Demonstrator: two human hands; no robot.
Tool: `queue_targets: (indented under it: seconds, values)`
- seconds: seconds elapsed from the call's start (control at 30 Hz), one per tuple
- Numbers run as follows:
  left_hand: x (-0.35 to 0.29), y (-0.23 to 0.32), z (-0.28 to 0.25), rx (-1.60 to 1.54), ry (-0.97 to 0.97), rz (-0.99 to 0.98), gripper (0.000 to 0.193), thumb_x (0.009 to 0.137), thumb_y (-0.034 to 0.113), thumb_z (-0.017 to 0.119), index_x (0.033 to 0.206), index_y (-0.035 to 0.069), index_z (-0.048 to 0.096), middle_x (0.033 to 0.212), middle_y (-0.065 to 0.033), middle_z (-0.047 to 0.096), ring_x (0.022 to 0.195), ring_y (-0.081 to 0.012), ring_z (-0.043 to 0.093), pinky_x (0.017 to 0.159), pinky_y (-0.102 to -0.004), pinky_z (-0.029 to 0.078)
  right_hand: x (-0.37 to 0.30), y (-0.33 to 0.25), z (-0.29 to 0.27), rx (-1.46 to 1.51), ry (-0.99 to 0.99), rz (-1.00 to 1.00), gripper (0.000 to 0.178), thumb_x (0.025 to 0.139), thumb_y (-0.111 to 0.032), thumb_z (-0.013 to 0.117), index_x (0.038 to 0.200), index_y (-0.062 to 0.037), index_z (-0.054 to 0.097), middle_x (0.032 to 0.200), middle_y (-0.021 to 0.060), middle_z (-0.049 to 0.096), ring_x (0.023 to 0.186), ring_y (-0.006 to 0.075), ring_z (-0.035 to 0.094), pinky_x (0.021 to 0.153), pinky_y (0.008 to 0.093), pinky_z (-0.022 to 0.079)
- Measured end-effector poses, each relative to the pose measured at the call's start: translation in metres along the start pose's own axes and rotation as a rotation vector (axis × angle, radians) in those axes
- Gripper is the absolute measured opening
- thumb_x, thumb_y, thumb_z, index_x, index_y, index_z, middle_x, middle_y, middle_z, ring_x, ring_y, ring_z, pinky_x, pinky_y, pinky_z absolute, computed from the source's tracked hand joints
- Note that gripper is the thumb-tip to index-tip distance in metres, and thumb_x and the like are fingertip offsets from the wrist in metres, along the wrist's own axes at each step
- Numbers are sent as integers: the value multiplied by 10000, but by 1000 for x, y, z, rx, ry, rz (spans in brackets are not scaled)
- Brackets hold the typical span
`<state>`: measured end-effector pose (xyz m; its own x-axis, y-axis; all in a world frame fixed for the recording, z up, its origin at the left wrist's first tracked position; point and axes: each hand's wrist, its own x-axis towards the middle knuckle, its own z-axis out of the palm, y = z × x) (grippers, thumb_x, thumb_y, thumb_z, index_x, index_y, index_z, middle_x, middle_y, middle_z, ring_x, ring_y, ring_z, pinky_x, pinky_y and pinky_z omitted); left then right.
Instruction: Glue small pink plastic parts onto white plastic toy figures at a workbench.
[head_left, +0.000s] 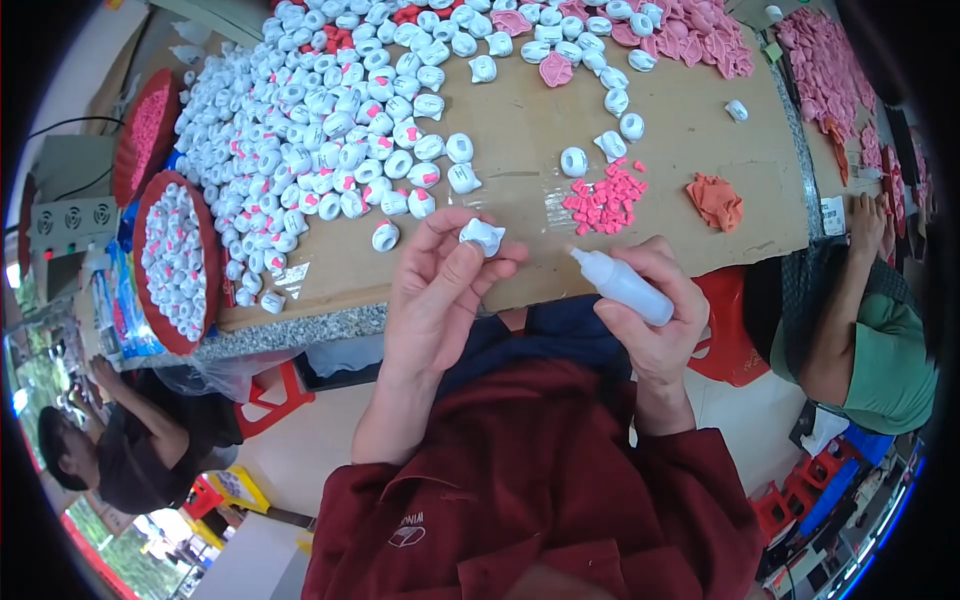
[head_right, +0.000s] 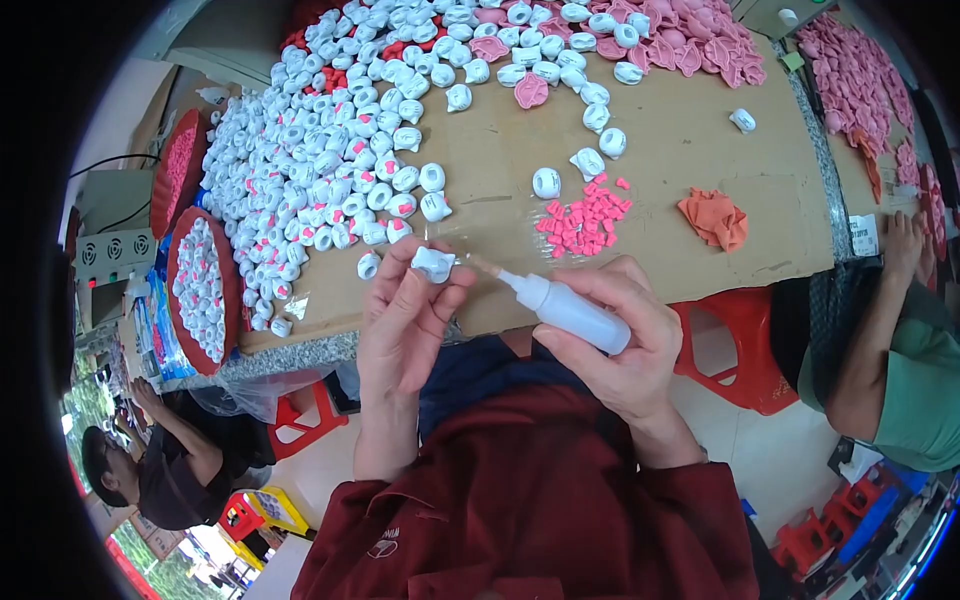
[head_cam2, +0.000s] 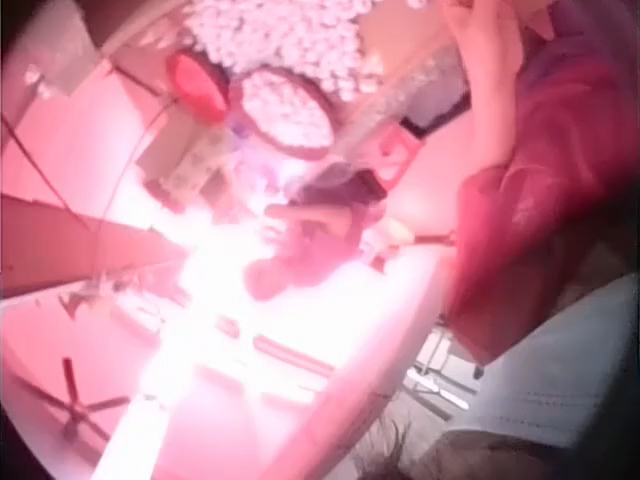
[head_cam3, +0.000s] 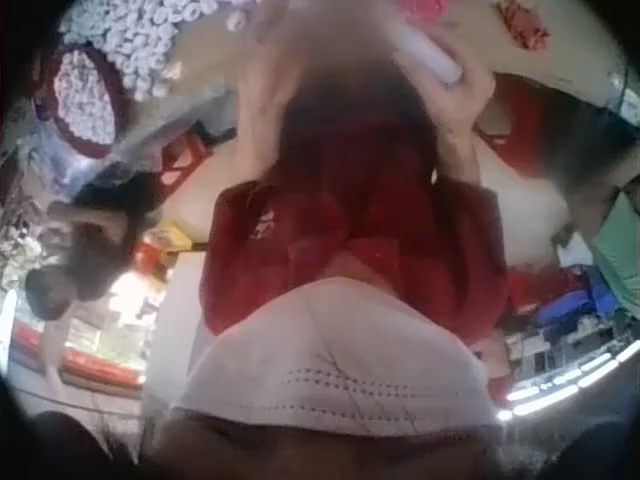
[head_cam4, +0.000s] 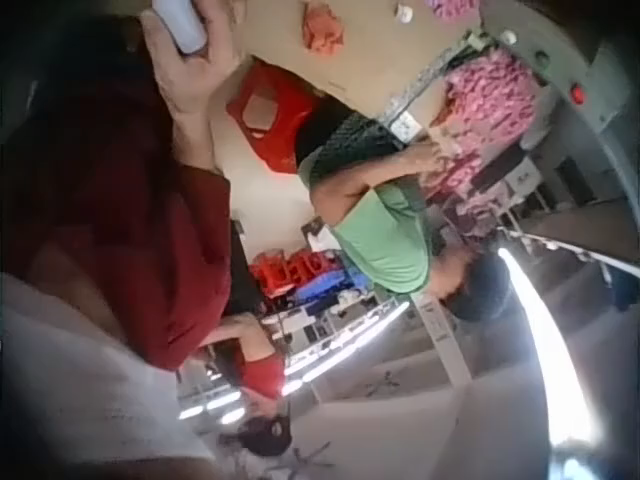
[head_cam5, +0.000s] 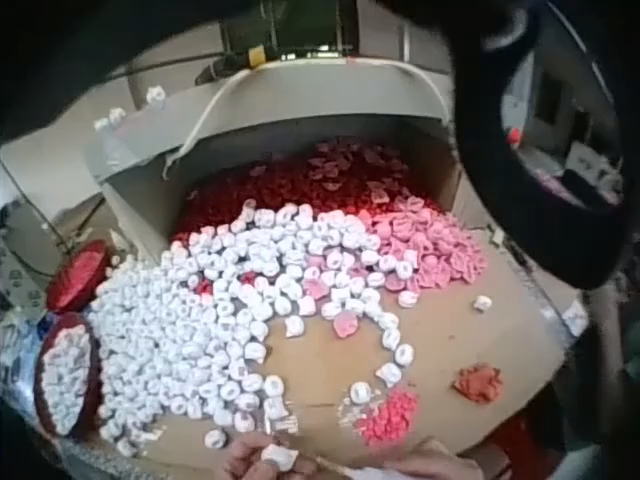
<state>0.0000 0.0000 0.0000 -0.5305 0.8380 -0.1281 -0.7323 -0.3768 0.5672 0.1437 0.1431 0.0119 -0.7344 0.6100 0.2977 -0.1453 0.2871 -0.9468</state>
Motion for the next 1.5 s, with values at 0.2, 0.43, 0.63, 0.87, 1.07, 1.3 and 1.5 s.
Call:
queue_targets:
  seconds: [0.2,0.43,0.63,0.87,1.07,1.3,1.5]
  values:
    - [-7,-11,-8,-17,168,19,232,864,49,500,1096,41,482,1135,-116,519,1017,-183,529,847,-270,437,-4,-9,4,-11,-12,102,329,605,-67,756,889,38,626,746,72,617,636,126,506,551,223,394]
    - [-6,-12,-4,-32,211,-25,221,858,35,507,1078,31,497,1133,-128,530,1006,-162,532,865,-268,425,-5,-6,8,-22,-29,178,313,616,-67,751,885,38,631,714,69,612,625,120,494,539,227,382]
    - [-5,-15,-7,-7,193,-16,227,860,51,500,1086,30,505,1148,-144,512,1030,-246,523,865,-290,453,-4,-7,9,-31,-40,212,306,621,-70,747,884,36,632,709,70,608,617,119,487,534,227,376]
    - [-4,-14,-6,-15,211,4,229,859,45,500,1088,32,508,1154,-143,513,1034,-245,524,869,-291,452,-3,-7,5,-46,-23,225,282,632,-64,735,875,35,635,710,74,610,623,122,495,540,228,380]
    - [-3,-14,-6,6,223,12,232,859,41,497,1090,33,508,1155,-139,514,1034,-242,524,867,-288,452,-2,-7,6,-51,-48,230,276,634,-65,735,873,29,636,688,65,597,622,120,496,545,228,382]
    - [-3,-14,-7,-5,228,11,242,857,22,491,1099,28,504,1150,-143,517,1027,-237,529,860,-286,450,-1,-6,6,-6,-35,264,287,638,-46,730,896,24,627,757,69,599,642,107,497,572,217,388]
    - [-19,-16,-9,115,277,35,256,837,-5,519,1092,-3,498,1123,-132,535,982,-166,539,845,-273,438,13,7,33,167,82,330,367,661,-46,707,995,5,563,888,92,583,708,139,536,632,245,422]
